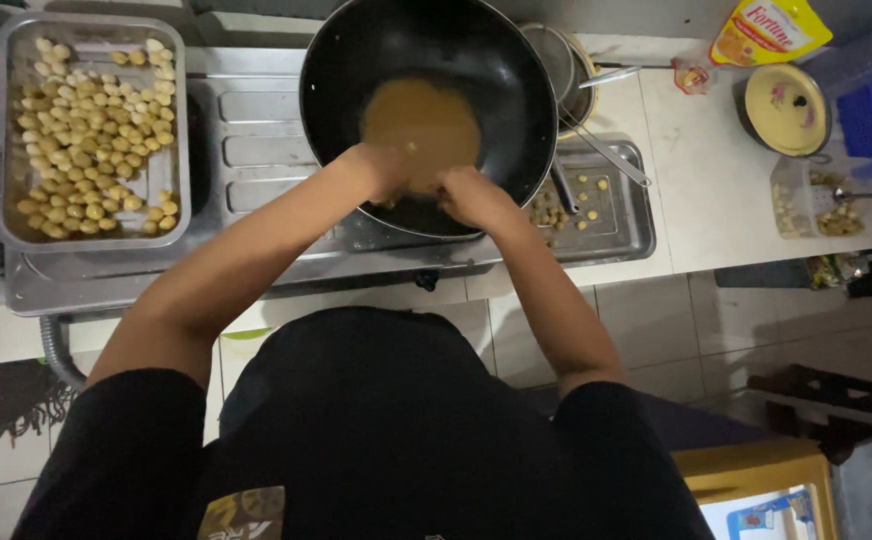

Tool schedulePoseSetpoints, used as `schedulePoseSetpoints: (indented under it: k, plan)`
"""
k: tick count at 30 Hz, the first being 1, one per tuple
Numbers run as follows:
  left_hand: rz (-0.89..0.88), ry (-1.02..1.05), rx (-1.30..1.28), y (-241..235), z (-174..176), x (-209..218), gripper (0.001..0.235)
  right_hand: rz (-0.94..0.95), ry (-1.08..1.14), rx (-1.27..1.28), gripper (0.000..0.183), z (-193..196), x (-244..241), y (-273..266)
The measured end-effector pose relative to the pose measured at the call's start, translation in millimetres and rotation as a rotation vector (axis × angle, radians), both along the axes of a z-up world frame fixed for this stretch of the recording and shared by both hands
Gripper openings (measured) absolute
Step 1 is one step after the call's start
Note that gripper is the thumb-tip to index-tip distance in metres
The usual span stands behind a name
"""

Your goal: Frying small round dough balls in a wok and scooping them out with strainers.

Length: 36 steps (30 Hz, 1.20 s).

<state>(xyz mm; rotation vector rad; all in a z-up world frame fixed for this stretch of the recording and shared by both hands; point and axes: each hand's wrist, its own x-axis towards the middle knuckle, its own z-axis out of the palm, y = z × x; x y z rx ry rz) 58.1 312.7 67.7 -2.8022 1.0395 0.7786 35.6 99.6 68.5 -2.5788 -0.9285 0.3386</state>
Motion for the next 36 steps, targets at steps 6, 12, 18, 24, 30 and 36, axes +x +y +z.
schedulePoseSetpoints:
  k: [6,12,18,24,30,36]
  plan:
    - [-0.021,0.019,0.002,2,12,-1,0.040,0.062,0.020,0.003,0.026,5,-4,8]
    - [0.058,-0.110,-0.174,10,-49,18,0.053,0.060,0.060,-0.051,0.022,21,-5,12]
    - [0.094,-0.062,-0.103,17,13,-2,0.029,-0.036,0.083,-0.135,0.020,25,-4,10]
    - [0.164,-0.166,-0.076,40,50,-9,0.026,-0.102,0.022,-0.066,0.025,17,9,-7]
    - [0.140,-0.494,-0.015,56,45,-12,0.026,-0.136,-0.216,-0.146,0.025,-8,27,-29]
    - [0.187,-0.816,-0.117,55,49,-13,0.016,-0.255,-0.316,-0.192,0.020,83,4,-3]
